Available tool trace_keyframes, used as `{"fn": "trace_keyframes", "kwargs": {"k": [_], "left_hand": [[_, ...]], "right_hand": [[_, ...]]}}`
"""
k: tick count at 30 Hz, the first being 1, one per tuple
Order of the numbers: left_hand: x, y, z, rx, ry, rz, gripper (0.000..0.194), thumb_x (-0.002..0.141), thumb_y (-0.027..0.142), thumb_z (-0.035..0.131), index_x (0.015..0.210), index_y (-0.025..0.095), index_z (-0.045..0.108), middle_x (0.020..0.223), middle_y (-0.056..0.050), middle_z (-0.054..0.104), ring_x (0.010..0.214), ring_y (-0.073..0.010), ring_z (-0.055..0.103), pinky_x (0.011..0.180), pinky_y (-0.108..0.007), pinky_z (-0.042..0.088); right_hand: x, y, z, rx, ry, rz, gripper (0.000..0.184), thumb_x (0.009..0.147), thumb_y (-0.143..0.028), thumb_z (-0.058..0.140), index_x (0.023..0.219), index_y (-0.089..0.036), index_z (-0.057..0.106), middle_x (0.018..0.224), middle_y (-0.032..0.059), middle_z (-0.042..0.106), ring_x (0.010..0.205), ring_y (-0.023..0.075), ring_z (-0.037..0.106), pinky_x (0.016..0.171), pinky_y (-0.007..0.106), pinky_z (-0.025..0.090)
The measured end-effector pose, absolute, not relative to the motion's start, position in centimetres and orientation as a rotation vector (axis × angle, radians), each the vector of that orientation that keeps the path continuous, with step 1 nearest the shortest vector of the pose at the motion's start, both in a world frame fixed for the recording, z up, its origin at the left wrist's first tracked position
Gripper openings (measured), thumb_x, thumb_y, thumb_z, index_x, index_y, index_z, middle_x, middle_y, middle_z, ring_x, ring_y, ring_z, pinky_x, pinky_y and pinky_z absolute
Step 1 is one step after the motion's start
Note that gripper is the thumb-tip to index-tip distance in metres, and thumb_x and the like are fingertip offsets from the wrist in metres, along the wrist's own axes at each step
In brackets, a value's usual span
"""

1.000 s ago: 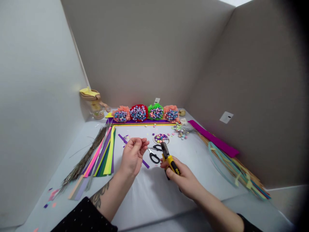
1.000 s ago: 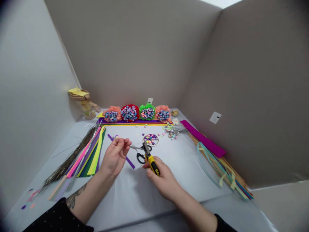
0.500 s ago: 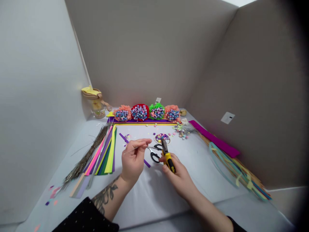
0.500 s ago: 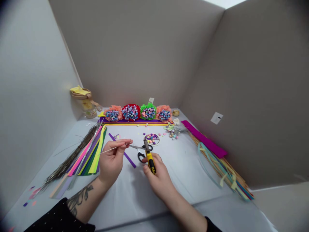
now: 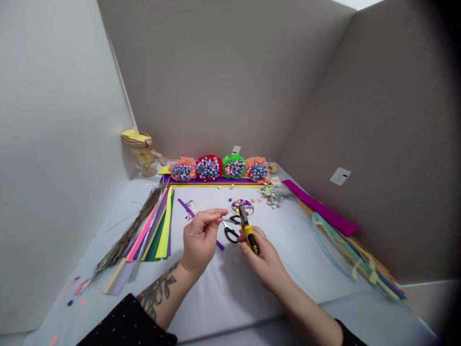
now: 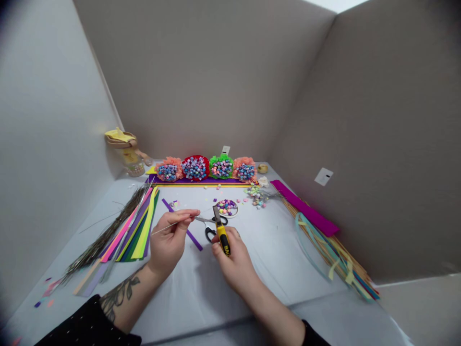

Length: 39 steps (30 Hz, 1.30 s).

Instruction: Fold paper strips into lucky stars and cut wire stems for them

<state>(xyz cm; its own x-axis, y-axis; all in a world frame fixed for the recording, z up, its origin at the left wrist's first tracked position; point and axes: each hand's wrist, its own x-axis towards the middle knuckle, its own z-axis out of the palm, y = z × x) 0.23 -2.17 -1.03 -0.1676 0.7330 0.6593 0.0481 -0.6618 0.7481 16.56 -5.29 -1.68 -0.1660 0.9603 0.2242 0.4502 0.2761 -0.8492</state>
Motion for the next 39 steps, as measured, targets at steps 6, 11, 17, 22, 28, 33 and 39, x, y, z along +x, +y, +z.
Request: {"fn": "trace_keyframes", "kwargs": {"k": [6, 11, 17, 22, 28, 33, 39], "left_hand": [[0.2, -2.2, -0.9, 1.589, 0.855, 1.870, 0.013, 0.083, 0.007, 0.055, 0.087, 0.020, 0.058, 0.091, -0.003, 0.070, 0.087, -0.0152, 0.068, 0.077, -0.031, 0.056], [0.1, -2.0, -0.7, 1.430, 0.846, 1.851, 0.008, 0.084, 0.012, 0.056, 0.082, 0.019, 0.058, 0.086, -0.003, 0.070, 0.084, -0.0147, 0.068, 0.075, -0.030, 0.054], [0.1, -1.9, -0.3, 1.274, 0.800, 1.838, 0.006, 0.083, 0.016, 0.058, 0.078, 0.019, 0.057, 0.082, -0.002, 0.070, 0.081, -0.0147, 0.068, 0.074, -0.029, 0.053], [0.2, -2.0, -0.4, 1.284, 0.754, 1.853, 0.007, 0.083, 0.014, 0.059, 0.078, 0.019, 0.058, 0.082, -0.002, 0.070, 0.081, -0.0143, 0.068, 0.074, -0.029, 0.053], [0.0, -2.2, -0.1, 1.385, 0.852, 1.885, 0.006, 0.083, 0.017, 0.059, 0.077, 0.018, 0.057, 0.082, -0.004, 0.070, 0.081, -0.0163, 0.068, 0.073, -0.032, 0.055], [-0.7, -1.6, 0.4, 1.326, 0.944, 1.978, 0.004, 0.083, 0.020, 0.059, 0.080, 0.018, 0.056, 0.083, -0.002, 0.070, 0.080, -0.0156, 0.068, 0.071, -0.031, 0.055], [-0.7, -1.7, 0.5, 1.447, 0.874, 1.956, 0.003, 0.084, 0.017, 0.058, 0.081, 0.018, 0.057, 0.084, -0.004, 0.070, 0.082, -0.0166, 0.068, 0.072, -0.032, 0.055]], "right_hand": [[16.7, -5.1, -2.2, -1.298, -1.758, 0.819, 0.010, 0.083, -0.025, 0.047, 0.081, -0.018, 0.054, 0.085, 0.0056, 0.055, 0.083, 0.0199, 0.054, 0.076, 0.032, 0.043], [16.8, -5.2, -2.3, -1.299, -1.729, 0.890, 0.013, 0.084, -0.028, 0.048, 0.084, -0.018, 0.055, 0.085, 0.0051, 0.055, 0.081, 0.0191, 0.054, 0.073, 0.030, 0.042], [17.0, -5.5, -2.0, -1.206, -1.625, 1.093, 0.022, 0.084, -0.039, 0.050, 0.079, -0.018, 0.055, 0.084, 0.0040, 0.055, 0.080, 0.0183, 0.053, 0.073, 0.029, 0.041], [16.3, -6.2, -1.6, -1.092, -1.327, 1.394, 0.029, 0.079, -0.046, 0.058, 0.074, -0.017, 0.055, 0.083, 0.0050, 0.057, 0.077, 0.0178, 0.051, 0.071, 0.029, 0.041], [15.6, -6.9, -1.6, -0.891, -1.080, 1.621, 0.031, 0.075, -0.048, 0.062, 0.074, -0.018, 0.056, 0.088, 0.0077, 0.059, 0.080, 0.0204, 0.055, 0.077, 0.034, 0.044], [16.8, -6.4, -1.5, -1.097, -1.163, 1.474, 0.033, 0.075, -0.050, 0.063, 0.087, -0.019, 0.060, 0.105, 0.0102, 0.060, 0.100, 0.0265, 0.054, 0.088, 0.040, 0.041], [17.3, -6.0, -0.7, -1.185, -1.442, 1.381, 0.032, 0.078, -0.048, 0.058, 0.088, -0.018, 0.061, 0.101, 0.0084, 0.061, 0.097, 0.0243, 0.055, 0.083, 0.035, 0.042]]}}
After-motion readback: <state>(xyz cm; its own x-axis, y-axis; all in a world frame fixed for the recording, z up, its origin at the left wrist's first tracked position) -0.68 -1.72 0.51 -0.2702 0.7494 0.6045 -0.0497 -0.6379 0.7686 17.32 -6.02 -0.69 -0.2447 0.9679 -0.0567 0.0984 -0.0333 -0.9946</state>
